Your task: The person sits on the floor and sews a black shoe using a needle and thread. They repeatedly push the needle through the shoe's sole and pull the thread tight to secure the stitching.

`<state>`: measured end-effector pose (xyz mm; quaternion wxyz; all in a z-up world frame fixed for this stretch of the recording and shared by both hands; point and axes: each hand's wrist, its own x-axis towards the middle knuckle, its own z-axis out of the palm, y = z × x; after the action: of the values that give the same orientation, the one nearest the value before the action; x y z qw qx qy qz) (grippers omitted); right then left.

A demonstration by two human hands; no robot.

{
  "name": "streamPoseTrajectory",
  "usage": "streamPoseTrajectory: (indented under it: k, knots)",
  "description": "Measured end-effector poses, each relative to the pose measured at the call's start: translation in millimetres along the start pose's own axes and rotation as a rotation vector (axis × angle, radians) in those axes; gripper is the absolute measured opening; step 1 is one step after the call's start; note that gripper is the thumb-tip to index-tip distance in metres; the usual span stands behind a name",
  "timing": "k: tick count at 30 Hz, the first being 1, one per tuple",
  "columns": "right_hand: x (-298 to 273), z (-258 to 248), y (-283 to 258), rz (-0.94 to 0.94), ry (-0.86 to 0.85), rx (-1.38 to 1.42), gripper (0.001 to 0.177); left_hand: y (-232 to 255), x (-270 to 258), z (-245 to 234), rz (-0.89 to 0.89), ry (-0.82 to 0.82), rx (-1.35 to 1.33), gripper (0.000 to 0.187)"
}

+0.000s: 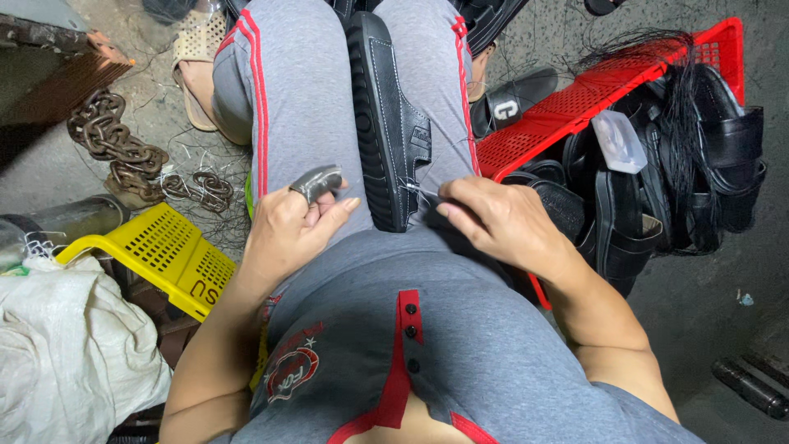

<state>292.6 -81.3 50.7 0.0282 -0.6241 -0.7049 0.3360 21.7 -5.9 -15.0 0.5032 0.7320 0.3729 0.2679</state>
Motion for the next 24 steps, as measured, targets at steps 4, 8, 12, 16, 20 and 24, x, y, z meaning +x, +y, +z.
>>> streamPoseTrajectory:
  k: [4, 8, 12, 16, 20, 24]
  knots:
    - [6.7, 7.7, 8.6, 0.003, -0.007, -0.03, 0.017, 4.5, 4.2, -0.7, -0.002, 0.004, 0.005, 0.018]
    - [9.4, 2.6, 0.0, -0.028, -0.055, 0.062, 0.017, -2.2, 0.5, 1.7, 0.001, -0.01, 0.049, 0.015]
    - [6.3, 0.5, -4.8, -0.012, -0.085, 0.018, 0.018, -7.4, -3.8, 1.8, 0.004, -0.021, 0.075, 0.015]
    - [2.1, 10.8, 3.1, 0.025, -0.072, 0.009, 0.018, -18.5, -9.7, 1.8, -0.025, -0.032, 0.078, 0.015]
    - [-2.0, 20.5, 6.2, 0.056, 0.0, 0.163, 0.019, -16.7, -7.7, -4.9, -0.049, -0.117, 0.103, 0.025]
    - [-1.4, 17.6, 0.7, -0.137, 0.109, 0.596, 0.014, -21.0, -11.6, -12.1, -0.125, -0.253, 0.01, 0.019]
